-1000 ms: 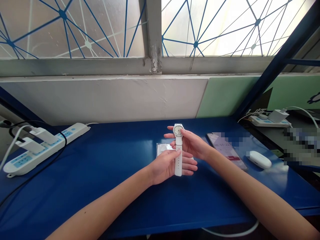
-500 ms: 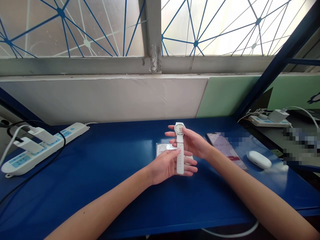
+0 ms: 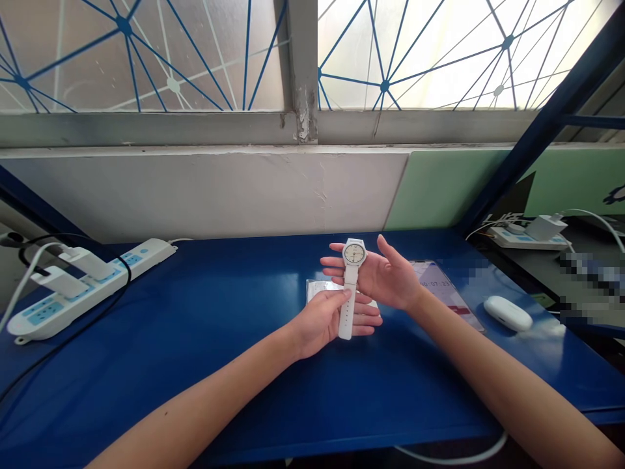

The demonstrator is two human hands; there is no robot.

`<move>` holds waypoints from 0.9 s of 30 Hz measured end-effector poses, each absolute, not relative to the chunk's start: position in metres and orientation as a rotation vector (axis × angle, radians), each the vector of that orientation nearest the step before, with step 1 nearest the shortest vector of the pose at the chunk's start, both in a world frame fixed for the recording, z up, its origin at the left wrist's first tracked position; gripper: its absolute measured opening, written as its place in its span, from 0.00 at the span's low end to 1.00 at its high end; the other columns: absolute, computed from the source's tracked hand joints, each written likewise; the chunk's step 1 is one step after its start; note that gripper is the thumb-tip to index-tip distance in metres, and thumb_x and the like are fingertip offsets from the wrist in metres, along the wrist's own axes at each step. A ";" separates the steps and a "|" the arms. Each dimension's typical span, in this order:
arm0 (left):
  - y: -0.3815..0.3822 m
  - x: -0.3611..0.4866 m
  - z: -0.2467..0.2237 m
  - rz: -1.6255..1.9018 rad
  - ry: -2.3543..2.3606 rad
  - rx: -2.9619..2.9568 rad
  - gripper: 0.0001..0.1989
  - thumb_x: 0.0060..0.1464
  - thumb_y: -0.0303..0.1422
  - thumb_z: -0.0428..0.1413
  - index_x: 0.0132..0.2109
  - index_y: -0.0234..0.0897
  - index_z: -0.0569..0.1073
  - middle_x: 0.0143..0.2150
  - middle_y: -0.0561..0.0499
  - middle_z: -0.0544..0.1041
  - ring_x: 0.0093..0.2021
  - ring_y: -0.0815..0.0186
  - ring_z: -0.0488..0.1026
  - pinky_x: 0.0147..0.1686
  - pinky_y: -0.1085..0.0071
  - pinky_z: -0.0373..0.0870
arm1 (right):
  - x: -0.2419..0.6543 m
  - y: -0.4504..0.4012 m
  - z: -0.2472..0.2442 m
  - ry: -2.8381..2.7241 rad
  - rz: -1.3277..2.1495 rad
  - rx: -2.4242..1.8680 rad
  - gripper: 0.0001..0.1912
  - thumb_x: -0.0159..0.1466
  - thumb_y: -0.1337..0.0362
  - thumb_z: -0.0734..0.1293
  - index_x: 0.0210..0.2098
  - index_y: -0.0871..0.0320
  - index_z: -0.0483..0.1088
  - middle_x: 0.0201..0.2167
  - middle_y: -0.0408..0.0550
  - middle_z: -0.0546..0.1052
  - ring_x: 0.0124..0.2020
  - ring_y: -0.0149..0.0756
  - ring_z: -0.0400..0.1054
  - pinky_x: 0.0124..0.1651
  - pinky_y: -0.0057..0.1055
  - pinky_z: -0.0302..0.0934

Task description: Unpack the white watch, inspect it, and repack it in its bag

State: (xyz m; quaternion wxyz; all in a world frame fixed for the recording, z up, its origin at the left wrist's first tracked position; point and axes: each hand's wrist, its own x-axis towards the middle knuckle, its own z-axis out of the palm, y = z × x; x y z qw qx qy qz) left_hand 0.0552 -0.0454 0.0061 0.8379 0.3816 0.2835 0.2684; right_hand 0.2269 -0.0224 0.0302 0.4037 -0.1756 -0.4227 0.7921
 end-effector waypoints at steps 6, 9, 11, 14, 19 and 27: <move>-0.047 0.057 0.005 0.577 0.603 0.802 0.17 0.67 0.33 0.45 0.45 0.23 0.74 0.45 0.31 0.78 0.46 0.52 0.78 0.50 0.55 0.71 | 0.227 -0.023 0.032 -1.096 1.998 -0.431 0.37 0.67 0.42 0.44 0.59 0.60 0.63 0.57 0.58 0.71 0.58 0.46 0.65 0.64 0.47 0.48; -0.048 0.058 0.004 0.594 0.607 0.801 0.17 0.67 0.33 0.45 0.44 0.23 0.75 0.44 0.31 0.78 0.44 0.52 0.79 0.48 0.56 0.72 | 0.227 -0.022 0.031 -1.086 2.005 -0.444 0.38 0.66 0.41 0.43 0.60 0.61 0.62 0.57 0.58 0.70 0.57 0.46 0.65 0.63 0.46 0.49; -0.048 0.058 0.002 0.604 0.598 0.800 0.17 0.67 0.33 0.46 0.44 0.23 0.75 0.43 0.32 0.79 0.43 0.53 0.79 0.48 0.56 0.72 | 0.227 -0.021 0.030 -1.071 2.009 -0.457 0.36 0.67 0.43 0.44 0.60 0.60 0.62 0.57 0.57 0.70 0.56 0.45 0.66 0.63 0.46 0.50; -0.047 0.058 0.000 0.612 0.582 0.804 0.16 0.66 0.34 0.48 0.44 0.23 0.75 0.42 0.33 0.79 0.42 0.54 0.79 0.47 0.57 0.73 | 0.226 -0.020 0.028 -1.039 2.014 -0.444 0.30 0.68 0.52 0.46 0.60 0.60 0.62 0.57 0.55 0.71 0.54 0.44 0.68 0.62 0.47 0.51; -0.047 0.056 0.002 0.602 0.542 0.813 0.16 0.66 0.34 0.48 0.43 0.25 0.75 0.38 0.36 0.79 0.36 0.58 0.79 0.40 0.63 0.75 | 0.225 -0.019 0.025 -1.004 2.000 -0.460 0.26 0.67 0.58 0.48 0.58 0.58 0.64 0.54 0.52 0.74 0.50 0.42 0.70 0.59 0.44 0.55; -0.048 0.055 0.007 0.640 0.553 0.877 0.16 0.63 0.40 0.53 0.44 0.28 0.73 0.34 0.42 0.78 0.32 0.62 0.78 0.35 0.66 0.75 | 0.225 -0.018 0.023 -0.876 1.885 -0.514 0.18 0.68 0.57 0.59 0.50 0.58 0.72 0.35 0.45 0.78 0.37 0.33 0.72 0.44 0.31 0.66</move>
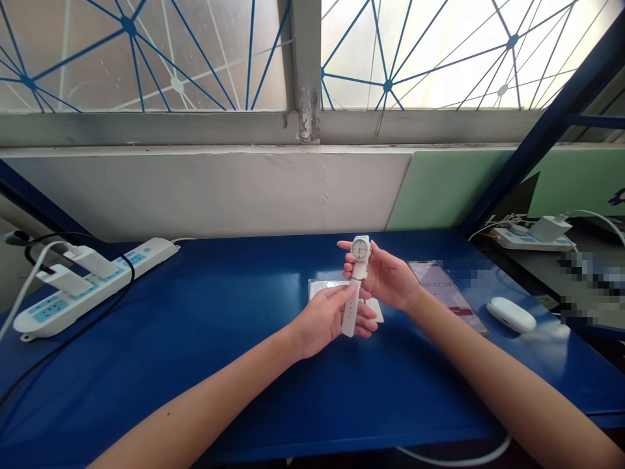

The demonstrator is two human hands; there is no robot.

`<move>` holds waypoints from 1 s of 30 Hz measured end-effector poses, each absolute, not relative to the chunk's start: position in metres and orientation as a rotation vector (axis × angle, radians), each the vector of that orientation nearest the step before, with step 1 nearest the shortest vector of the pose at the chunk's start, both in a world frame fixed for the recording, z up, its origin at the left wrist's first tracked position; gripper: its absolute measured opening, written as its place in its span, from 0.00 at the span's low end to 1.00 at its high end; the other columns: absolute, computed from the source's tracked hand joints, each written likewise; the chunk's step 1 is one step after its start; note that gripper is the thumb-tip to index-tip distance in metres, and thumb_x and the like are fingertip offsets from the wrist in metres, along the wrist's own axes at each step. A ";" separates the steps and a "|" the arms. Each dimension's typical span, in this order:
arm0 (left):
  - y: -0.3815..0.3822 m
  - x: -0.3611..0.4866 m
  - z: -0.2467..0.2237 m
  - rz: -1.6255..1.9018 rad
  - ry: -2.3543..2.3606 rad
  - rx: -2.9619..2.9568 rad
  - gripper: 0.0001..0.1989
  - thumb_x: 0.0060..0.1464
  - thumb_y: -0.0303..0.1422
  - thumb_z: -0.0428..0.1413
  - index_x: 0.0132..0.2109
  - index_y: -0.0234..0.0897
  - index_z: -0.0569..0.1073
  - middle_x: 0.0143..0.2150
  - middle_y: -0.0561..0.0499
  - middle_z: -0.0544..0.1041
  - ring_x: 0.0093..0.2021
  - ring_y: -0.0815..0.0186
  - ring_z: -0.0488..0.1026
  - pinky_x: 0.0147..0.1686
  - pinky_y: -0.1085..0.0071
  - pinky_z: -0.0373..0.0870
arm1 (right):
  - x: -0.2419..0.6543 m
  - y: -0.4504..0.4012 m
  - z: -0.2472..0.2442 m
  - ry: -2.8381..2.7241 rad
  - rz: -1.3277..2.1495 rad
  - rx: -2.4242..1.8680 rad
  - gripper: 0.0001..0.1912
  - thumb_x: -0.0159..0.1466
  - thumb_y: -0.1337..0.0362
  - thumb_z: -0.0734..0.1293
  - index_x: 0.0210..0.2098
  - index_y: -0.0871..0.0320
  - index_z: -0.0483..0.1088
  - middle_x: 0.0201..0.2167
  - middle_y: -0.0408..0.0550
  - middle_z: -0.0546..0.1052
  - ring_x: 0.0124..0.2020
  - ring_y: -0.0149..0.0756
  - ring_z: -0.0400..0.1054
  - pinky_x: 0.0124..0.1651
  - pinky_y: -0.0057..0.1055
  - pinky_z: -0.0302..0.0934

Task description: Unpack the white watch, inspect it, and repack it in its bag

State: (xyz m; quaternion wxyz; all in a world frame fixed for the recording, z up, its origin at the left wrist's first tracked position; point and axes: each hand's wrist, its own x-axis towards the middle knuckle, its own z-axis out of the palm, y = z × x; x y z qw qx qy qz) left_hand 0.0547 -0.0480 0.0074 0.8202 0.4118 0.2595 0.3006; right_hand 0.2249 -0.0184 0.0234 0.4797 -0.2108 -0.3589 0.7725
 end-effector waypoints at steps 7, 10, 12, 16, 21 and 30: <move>-0.057 0.059 0.003 0.605 0.561 1.014 0.21 0.64 0.43 0.51 0.52 0.27 0.69 0.38 0.39 0.78 0.33 0.61 0.78 0.37 0.63 0.74 | 0.223 -0.014 0.014 -0.922 1.668 -0.721 0.11 0.60 0.56 0.71 0.37 0.57 0.76 0.29 0.45 0.79 0.32 0.29 0.72 0.39 0.26 0.66; -0.057 0.058 0.004 0.616 0.536 0.967 0.20 0.66 0.41 0.48 0.50 0.26 0.69 0.37 0.37 0.78 0.33 0.59 0.79 0.39 0.60 0.74 | 0.221 -0.016 0.016 -0.993 1.694 -0.707 0.13 0.62 0.55 0.69 0.42 0.57 0.76 0.34 0.46 0.79 0.38 0.32 0.73 0.44 0.29 0.66; -0.055 0.057 0.005 0.630 0.537 0.948 0.18 0.66 0.39 0.47 0.48 0.25 0.70 0.38 0.36 0.78 0.34 0.58 0.79 0.41 0.59 0.74 | 0.220 -0.018 0.018 -1.057 1.737 -0.657 0.15 0.63 0.57 0.68 0.46 0.56 0.75 0.40 0.48 0.79 0.45 0.36 0.72 0.51 0.32 0.64; -0.051 0.056 0.005 0.633 0.549 0.924 0.16 0.68 0.35 0.45 0.46 0.25 0.71 0.38 0.35 0.79 0.36 0.58 0.79 0.42 0.60 0.74 | 0.221 -0.023 0.022 -1.106 1.807 -0.626 0.17 0.63 0.63 0.69 0.51 0.55 0.72 0.48 0.49 0.78 0.53 0.38 0.69 0.59 0.37 0.58; -0.049 0.055 0.001 0.610 0.561 0.915 0.15 0.67 0.35 0.46 0.46 0.27 0.72 0.38 0.36 0.79 0.36 0.59 0.80 0.41 0.61 0.75 | 0.222 -0.022 0.022 -1.072 1.851 -0.579 0.16 0.64 0.67 0.67 0.52 0.57 0.71 0.49 0.50 0.78 0.49 0.35 0.72 0.57 0.35 0.62; -0.051 0.056 0.003 0.603 0.532 0.914 0.15 0.63 0.37 0.54 0.46 0.26 0.74 0.43 0.34 0.79 0.41 0.55 0.79 0.46 0.58 0.73 | 0.222 -0.021 0.022 -1.032 1.881 -0.546 0.17 0.64 0.71 0.65 0.52 0.59 0.70 0.48 0.50 0.78 0.44 0.34 0.74 0.50 0.32 0.68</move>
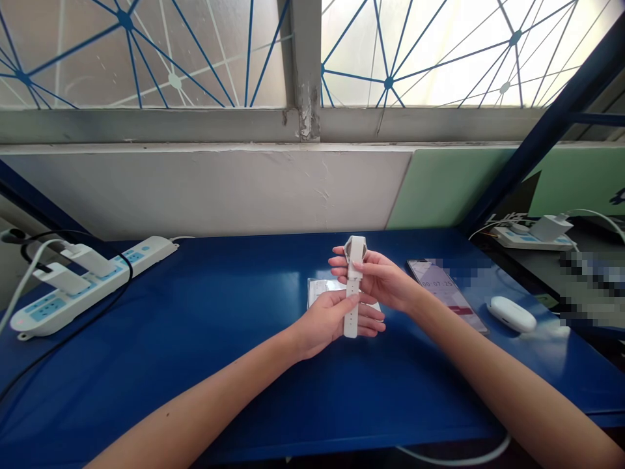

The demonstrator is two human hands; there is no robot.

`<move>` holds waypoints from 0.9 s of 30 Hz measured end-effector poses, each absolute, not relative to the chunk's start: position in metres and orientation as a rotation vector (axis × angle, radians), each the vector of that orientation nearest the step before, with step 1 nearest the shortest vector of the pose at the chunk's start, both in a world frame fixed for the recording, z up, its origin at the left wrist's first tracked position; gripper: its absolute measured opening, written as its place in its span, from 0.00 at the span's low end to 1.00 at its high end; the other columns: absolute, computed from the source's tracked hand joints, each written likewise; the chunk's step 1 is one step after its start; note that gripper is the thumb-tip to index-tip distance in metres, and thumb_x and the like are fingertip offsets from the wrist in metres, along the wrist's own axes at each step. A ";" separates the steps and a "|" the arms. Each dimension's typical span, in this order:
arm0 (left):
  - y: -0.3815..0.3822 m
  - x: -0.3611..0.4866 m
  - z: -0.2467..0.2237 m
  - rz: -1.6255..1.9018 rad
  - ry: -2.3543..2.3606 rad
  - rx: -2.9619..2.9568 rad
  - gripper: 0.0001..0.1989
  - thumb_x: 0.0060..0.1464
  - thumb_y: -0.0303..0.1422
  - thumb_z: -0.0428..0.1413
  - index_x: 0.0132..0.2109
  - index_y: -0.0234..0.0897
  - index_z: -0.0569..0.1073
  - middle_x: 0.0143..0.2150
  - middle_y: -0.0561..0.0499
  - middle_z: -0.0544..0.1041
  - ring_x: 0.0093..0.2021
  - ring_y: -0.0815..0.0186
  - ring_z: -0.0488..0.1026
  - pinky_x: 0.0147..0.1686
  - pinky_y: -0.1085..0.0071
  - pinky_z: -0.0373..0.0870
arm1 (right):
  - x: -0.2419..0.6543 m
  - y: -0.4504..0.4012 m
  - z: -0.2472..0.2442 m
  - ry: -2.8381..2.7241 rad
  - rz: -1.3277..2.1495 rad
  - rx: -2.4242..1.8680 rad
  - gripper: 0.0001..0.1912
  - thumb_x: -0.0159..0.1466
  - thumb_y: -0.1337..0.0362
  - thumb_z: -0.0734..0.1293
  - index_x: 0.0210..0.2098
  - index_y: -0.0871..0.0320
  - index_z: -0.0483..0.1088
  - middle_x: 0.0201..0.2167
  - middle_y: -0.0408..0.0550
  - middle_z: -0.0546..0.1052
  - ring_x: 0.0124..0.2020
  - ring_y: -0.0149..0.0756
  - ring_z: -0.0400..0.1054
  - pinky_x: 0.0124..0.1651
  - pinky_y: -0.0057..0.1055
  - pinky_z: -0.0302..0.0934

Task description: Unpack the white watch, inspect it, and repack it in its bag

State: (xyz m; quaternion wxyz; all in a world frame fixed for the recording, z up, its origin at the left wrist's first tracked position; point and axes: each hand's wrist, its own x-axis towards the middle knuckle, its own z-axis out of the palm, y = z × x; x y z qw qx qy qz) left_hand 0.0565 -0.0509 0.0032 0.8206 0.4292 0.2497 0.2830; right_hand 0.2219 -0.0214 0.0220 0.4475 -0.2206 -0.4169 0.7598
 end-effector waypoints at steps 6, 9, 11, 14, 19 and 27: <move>-0.049 0.053 0.001 0.547 0.536 0.932 0.17 0.63 0.38 0.54 0.47 0.25 0.74 0.41 0.34 0.79 0.40 0.55 0.79 0.46 0.57 0.73 | 0.224 -0.021 0.022 -1.073 1.898 -0.577 0.17 0.63 0.69 0.66 0.51 0.59 0.71 0.51 0.52 0.76 0.46 0.36 0.74 0.50 0.34 0.68; -0.048 0.053 0.000 0.533 0.541 0.946 0.17 0.63 0.39 0.54 0.48 0.26 0.74 0.42 0.34 0.79 0.41 0.55 0.79 0.47 0.56 0.72 | 0.225 -0.020 0.022 -1.084 1.897 -0.594 0.17 0.62 0.70 0.67 0.51 0.60 0.71 0.51 0.53 0.77 0.46 0.36 0.74 0.52 0.34 0.67; -0.048 0.053 -0.001 0.533 0.543 0.947 0.17 0.63 0.38 0.53 0.48 0.26 0.73 0.43 0.33 0.78 0.41 0.55 0.79 0.47 0.56 0.72 | 0.225 -0.020 0.021 -1.083 1.897 -0.590 0.16 0.63 0.70 0.66 0.51 0.60 0.71 0.51 0.53 0.77 0.46 0.36 0.74 0.52 0.34 0.67; -0.049 0.055 -0.001 0.551 0.536 0.935 0.15 0.64 0.37 0.52 0.49 0.27 0.72 0.44 0.33 0.78 0.41 0.55 0.79 0.47 0.56 0.72 | 0.226 -0.018 0.019 -1.072 1.884 -0.586 0.15 0.64 0.70 0.65 0.50 0.59 0.71 0.50 0.52 0.77 0.45 0.35 0.74 0.50 0.32 0.68; -0.050 0.055 -0.001 0.551 0.520 0.940 0.13 0.65 0.33 0.50 0.50 0.27 0.71 0.44 0.33 0.78 0.41 0.55 0.79 0.46 0.56 0.72 | 0.227 -0.018 0.020 -1.078 1.883 -0.614 0.15 0.64 0.69 0.66 0.51 0.59 0.71 0.50 0.53 0.77 0.46 0.35 0.74 0.49 0.31 0.68; -0.048 0.053 -0.002 0.529 0.530 0.949 0.16 0.62 0.36 0.55 0.49 0.26 0.73 0.44 0.33 0.78 0.43 0.54 0.78 0.49 0.55 0.70 | 0.225 -0.019 0.019 -1.075 1.876 -0.626 0.14 0.65 0.67 0.65 0.51 0.58 0.71 0.50 0.52 0.76 0.44 0.34 0.74 0.47 0.31 0.69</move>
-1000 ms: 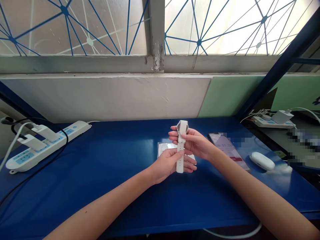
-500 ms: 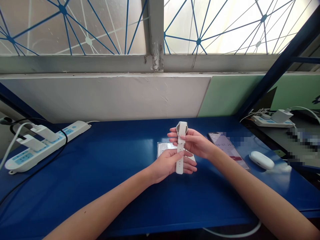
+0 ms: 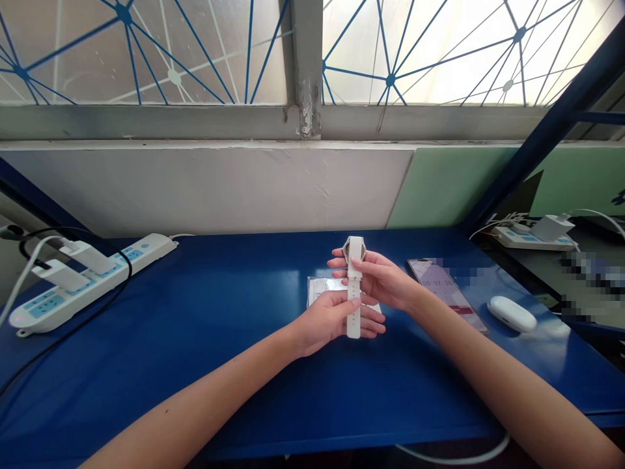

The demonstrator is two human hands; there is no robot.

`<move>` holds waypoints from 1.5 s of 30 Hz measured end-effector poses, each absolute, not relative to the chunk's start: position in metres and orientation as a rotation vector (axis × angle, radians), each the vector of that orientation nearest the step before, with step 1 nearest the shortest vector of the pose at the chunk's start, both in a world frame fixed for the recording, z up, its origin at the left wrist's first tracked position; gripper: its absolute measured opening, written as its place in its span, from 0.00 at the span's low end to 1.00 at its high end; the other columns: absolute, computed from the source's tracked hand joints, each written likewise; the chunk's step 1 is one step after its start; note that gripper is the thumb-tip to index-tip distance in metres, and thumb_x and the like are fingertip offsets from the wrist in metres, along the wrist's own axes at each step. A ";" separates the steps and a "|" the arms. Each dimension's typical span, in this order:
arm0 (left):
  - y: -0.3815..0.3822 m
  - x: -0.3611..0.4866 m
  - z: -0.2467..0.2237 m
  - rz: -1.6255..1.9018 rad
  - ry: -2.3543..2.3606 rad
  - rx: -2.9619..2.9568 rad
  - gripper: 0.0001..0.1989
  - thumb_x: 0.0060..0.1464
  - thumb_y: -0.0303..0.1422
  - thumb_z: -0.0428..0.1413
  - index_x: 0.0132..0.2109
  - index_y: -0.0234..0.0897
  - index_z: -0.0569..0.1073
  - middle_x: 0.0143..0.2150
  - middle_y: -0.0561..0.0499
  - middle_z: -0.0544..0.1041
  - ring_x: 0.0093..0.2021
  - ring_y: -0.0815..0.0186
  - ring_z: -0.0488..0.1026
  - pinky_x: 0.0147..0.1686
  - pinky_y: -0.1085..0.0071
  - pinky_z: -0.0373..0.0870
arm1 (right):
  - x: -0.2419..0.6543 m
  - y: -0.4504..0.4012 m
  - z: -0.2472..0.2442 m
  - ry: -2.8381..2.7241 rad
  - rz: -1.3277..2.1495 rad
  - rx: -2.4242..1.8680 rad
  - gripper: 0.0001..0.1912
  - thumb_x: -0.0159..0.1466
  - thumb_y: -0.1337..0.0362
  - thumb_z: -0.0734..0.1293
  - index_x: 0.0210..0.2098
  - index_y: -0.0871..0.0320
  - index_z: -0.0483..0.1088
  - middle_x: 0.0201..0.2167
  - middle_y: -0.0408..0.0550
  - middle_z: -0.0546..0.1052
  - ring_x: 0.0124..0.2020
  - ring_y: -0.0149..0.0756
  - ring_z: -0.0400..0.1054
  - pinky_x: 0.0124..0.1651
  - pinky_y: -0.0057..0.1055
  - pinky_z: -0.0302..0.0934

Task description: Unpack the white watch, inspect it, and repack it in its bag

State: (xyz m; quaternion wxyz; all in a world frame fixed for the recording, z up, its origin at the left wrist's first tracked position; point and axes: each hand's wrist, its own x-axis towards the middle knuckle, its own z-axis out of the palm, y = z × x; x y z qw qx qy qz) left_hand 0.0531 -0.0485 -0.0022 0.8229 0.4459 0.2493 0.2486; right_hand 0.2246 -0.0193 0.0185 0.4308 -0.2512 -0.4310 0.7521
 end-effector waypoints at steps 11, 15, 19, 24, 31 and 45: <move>-0.048 0.053 -0.001 0.512 0.515 0.950 0.17 0.60 0.38 0.57 0.50 0.27 0.73 0.45 0.34 0.78 0.44 0.53 0.78 0.50 0.55 0.69 | 0.223 -0.020 0.021 -1.068 1.866 -0.662 0.14 0.67 0.64 0.64 0.50 0.60 0.71 0.45 0.51 0.78 0.38 0.32 0.74 0.43 0.29 0.69; -0.047 0.052 -0.003 0.498 0.513 0.954 0.17 0.61 0.37 0.55 0.51 0.27 0.72 0.46 0.33 0.78 0.45 0.52 0.78 0.51 0.53 0.68 | 0.223 -0.020 0.021 -1.076 1.872 -0.663 0.14 0.68 0.63 0.62 0.51 0.59 0.70 0.47 0.52 0.77 0.40 0.34 0.74 0.43 0.30 0.70; -0.047 0.052 -0.002 0.497 0.502 0.946 0.17 0.62 0.36 0.55 0.51 0.27 0.72 0.45 0.33 0.78 0.44 0.53 0.78 0.50 0.54 0.69 | 0.223 -0.019 0.022 -1.062 1.876 -0.664 0.14 0.68 0.64 0.62 0.51 0.60 0.70 0.46 0.52 0.78 0.39 0.33 0.74 0.43 0.30 0.69; -0.047 0.053 -0.001 0.505 0.480 0.944 0.16 0.61 0.36 0.56 0.50 0.27 0.73 0.45 0.34 0.78 0.44 0.53 0.78 0.49 0.55 0.70 | 0.224 -0.018 0.021 -1.041 1.893 -0.657 0.14 0.67 0.64 0.62 0.51 0.60 0.70 0.46 0.52 0.78 0.38 0.33 0.74 0.42 0.30 0.70; -0.049 0.054 0.000 0.497 0.504 0.948 0.17 0.60 0.37 0.57 0.50 0.27 0.73 0.44 0.34 0.78 0.44 0.53 0.78 0.50 0.54 0.69 | 0.224 -0.020 0.023 -1.034 1.936 -0.607 0.16 0.68 0.60 0.60 0.51 0.58 0.70 0.49 0.51 0.77 0.41 0.35 0.73 0.47 0.33 0.67; -0.045 0.052 0.000 0.498 0.469 0.923 0.13 0.63 0.32 0.54 0.50 0.26 0.74 0.47 0.33 0.78 0.45 0.53 0.78 0.50 0.56 0.70 | 0.225 -0.021 0.027 -1.012 2.009 -0.536 0.30 0.67 0.44 0.50 0.53 0.58 0.69 0.54 0.54 0.74 0.50 0.45 0.70 0.56 0.46 0.59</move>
